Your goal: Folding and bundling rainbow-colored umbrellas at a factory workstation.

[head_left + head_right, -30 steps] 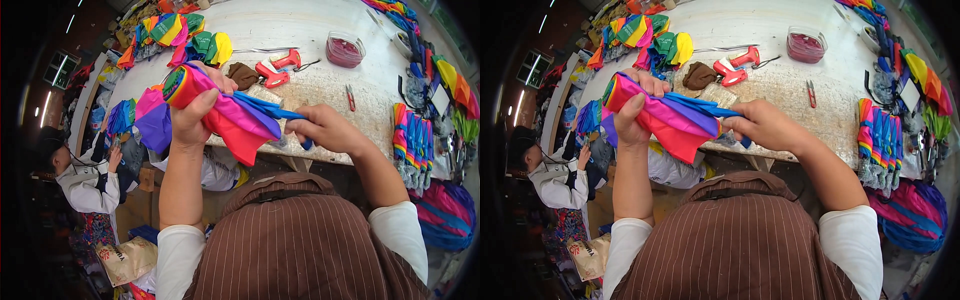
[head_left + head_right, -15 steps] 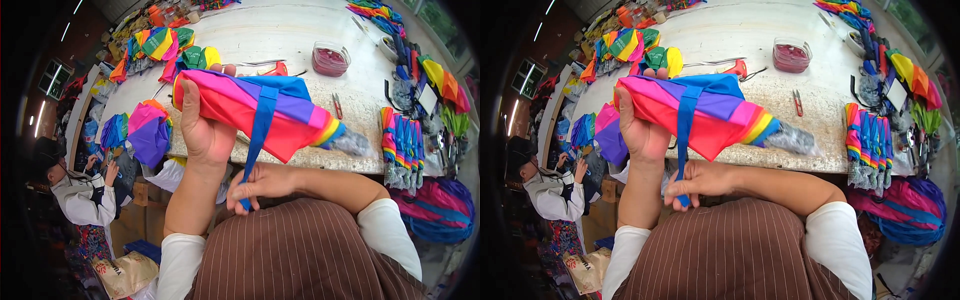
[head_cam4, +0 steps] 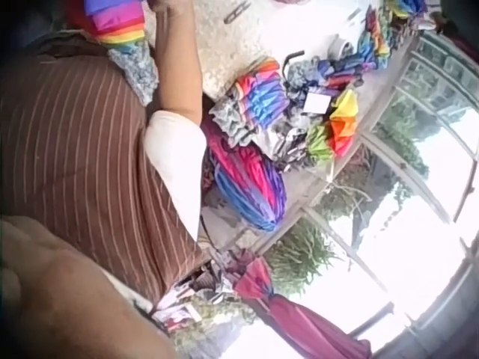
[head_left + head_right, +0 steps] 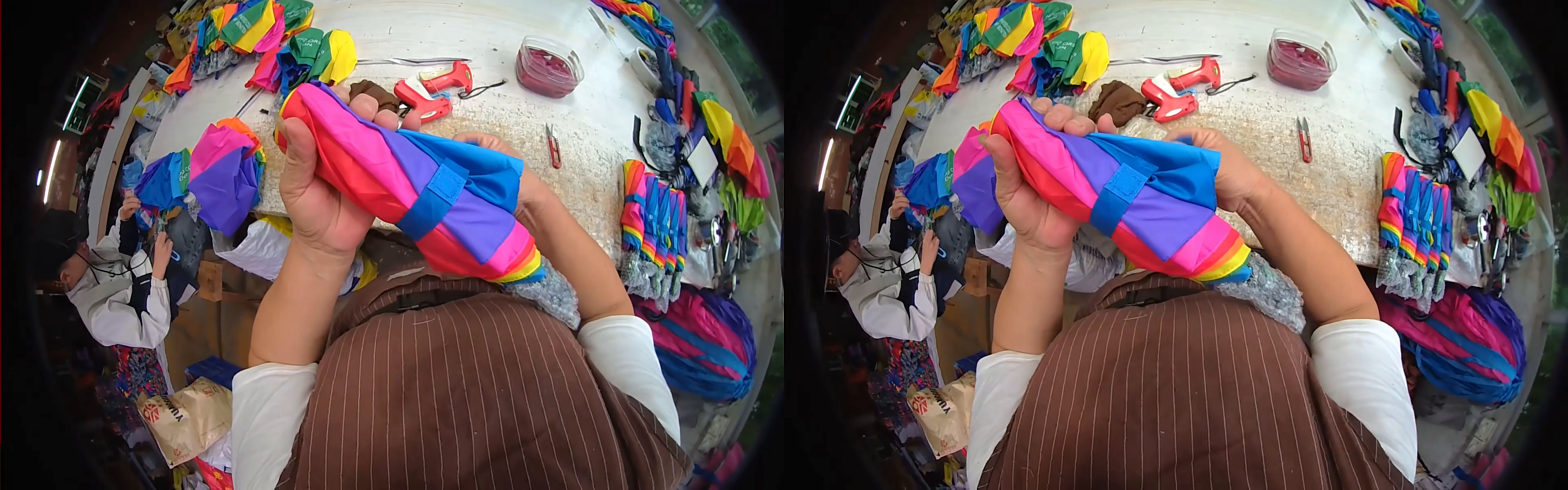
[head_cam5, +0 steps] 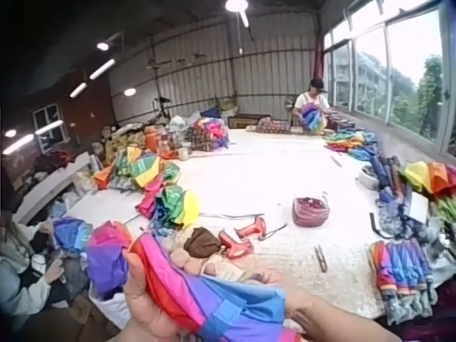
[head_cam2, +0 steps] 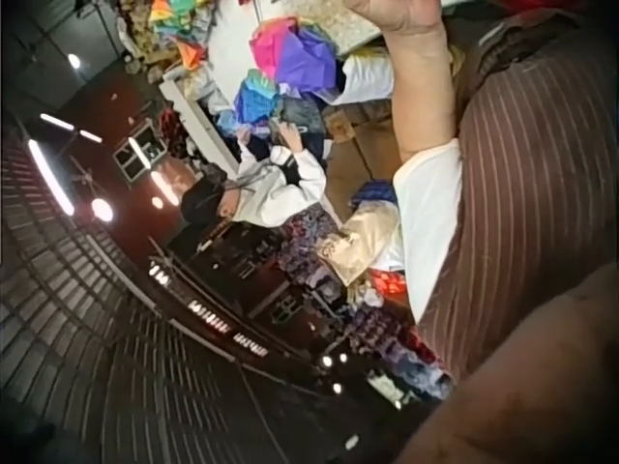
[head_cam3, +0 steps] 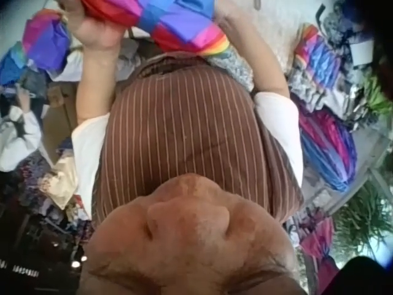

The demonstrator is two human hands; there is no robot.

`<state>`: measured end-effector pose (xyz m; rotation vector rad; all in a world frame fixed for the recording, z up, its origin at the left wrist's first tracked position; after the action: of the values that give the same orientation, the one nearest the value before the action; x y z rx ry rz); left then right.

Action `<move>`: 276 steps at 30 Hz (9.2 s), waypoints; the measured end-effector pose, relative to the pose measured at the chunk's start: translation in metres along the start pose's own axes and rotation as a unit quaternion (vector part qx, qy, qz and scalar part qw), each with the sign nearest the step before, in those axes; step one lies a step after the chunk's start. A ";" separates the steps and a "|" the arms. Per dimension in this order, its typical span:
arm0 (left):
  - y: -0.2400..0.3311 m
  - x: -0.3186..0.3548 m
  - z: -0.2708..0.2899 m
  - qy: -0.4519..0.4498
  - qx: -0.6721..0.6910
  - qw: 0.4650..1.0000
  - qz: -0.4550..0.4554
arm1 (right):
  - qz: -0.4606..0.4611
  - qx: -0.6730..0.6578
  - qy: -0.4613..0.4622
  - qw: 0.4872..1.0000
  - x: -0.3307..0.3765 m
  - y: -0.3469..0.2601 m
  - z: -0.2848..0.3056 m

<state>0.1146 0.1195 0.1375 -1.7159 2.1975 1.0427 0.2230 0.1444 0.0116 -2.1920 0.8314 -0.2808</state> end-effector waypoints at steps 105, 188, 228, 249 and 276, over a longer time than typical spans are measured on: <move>-0.018 0.102 0.050 0.114 -0.396 0.864 0.289 | 0.306 0.139 0.045 0.941 -0.028 -0.076 -0.008; 0.006 0.122 -0.043 0.125 -0.361 0.909 0.169 | 0.356 0.130 0.189 0.906 0.026 -0.301 -0.098; -0.008 0.117 0.111 0.315 -0.352 0.831 0.294 | -0.012 0.942 0.130 0.311 -0.041 -0.025 0.045; 0.013 0.128 0.117 0.347 -0.259 0.869 0.241 | 0.214 0.863 -0.028 0.456 -0.040 -0.020 -0.014; -0.033 0.192 0.090 0.140 -0.335 0.851 0.380 | -0.142 -0.005 0.151 0.978 -0.016 0.141 -0.005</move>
<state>0.0560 0.0197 -0.0438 -1.1859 3.0646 2.0506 0.1415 0.0818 -0.0864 -2.3102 0.6764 -0.7680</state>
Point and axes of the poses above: each hand's wrist, its own x-axis away from the middle knuckle, its own z-axis out of the back of the hand, y = z × x, the point moved 10 cm from there along -x, towards the middle knuckle, and after that the axes turned 10 degrees about -y, right-handed, at the moved point
